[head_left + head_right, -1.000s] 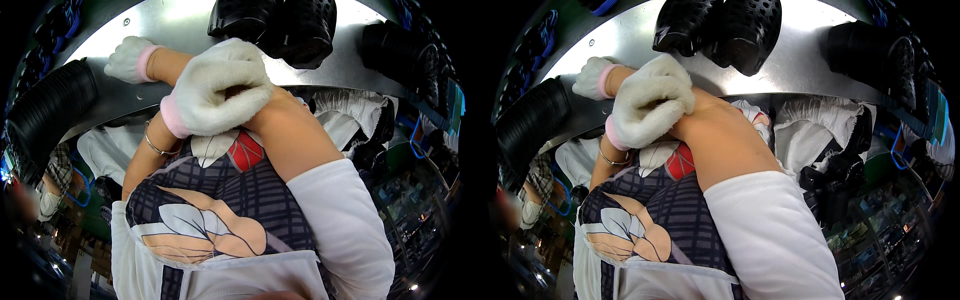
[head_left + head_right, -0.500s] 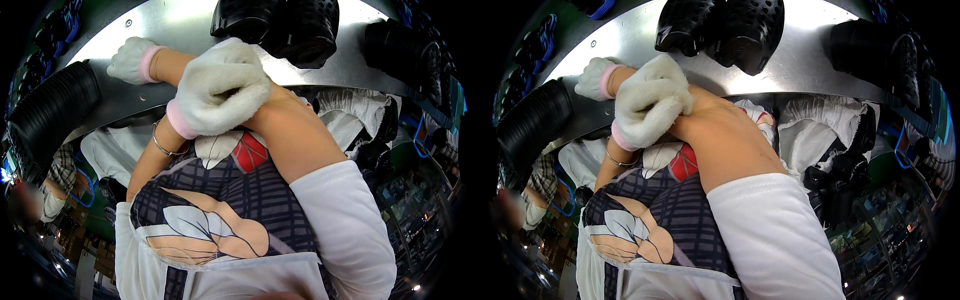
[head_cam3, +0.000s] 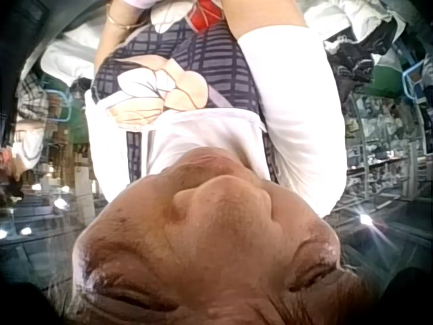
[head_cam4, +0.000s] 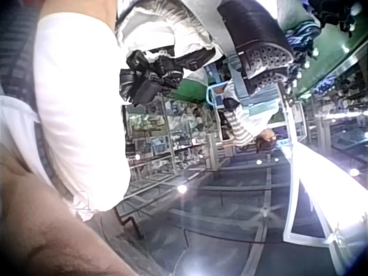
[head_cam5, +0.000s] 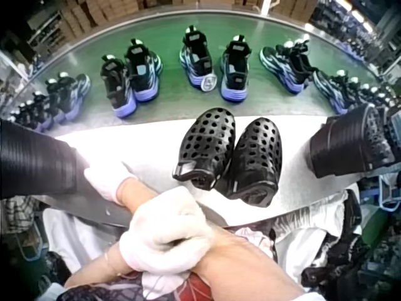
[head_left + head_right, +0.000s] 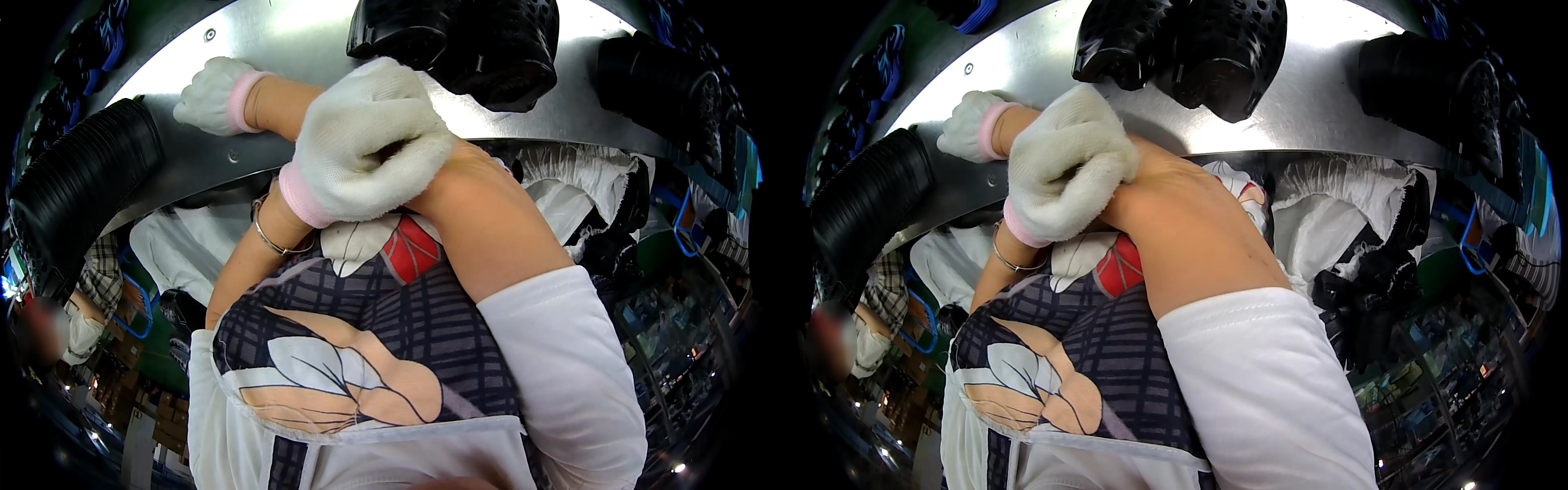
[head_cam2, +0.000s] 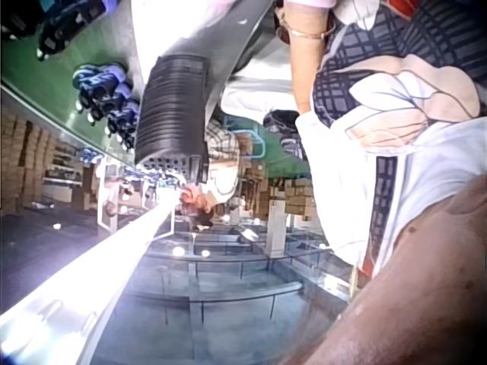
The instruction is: The person repeatedly picks up black plastic shoe trees from a stack and inserts them into black and blue sneakers on a conveyor belt. They handle the shoes one at a time, placing each shoe tree inside the shoe before moving to the next pair.
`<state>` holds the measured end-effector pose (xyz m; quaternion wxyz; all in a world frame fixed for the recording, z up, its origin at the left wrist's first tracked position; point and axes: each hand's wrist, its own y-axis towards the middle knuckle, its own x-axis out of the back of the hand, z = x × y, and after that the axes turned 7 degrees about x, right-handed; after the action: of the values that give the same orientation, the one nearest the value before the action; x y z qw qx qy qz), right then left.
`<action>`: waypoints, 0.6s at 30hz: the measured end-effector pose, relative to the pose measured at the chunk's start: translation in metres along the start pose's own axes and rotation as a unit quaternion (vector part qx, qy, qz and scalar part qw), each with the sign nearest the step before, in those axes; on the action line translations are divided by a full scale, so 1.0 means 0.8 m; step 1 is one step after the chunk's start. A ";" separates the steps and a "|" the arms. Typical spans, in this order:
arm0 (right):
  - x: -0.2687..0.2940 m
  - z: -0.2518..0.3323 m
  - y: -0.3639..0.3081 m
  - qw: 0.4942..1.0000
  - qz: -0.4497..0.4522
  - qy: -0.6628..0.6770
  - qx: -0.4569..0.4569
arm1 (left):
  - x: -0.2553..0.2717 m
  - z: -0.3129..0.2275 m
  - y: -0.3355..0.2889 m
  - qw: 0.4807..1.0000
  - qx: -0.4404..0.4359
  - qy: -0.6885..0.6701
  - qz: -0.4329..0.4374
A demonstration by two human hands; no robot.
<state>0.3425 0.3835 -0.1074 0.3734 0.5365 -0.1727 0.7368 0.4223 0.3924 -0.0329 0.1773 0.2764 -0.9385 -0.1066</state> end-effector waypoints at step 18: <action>-0.003 -0.002 0.000 1.000 0.002 -0.008 0.002 | 0.007 0.006 -0.018 0.999 -0.028 -0.041 0.000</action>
<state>0.3417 0.3837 -0.1100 0.3695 0.5429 -0.1756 0.7334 0.4226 0.3779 -0.0402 0.1460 0.2664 -0.9418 -0.1443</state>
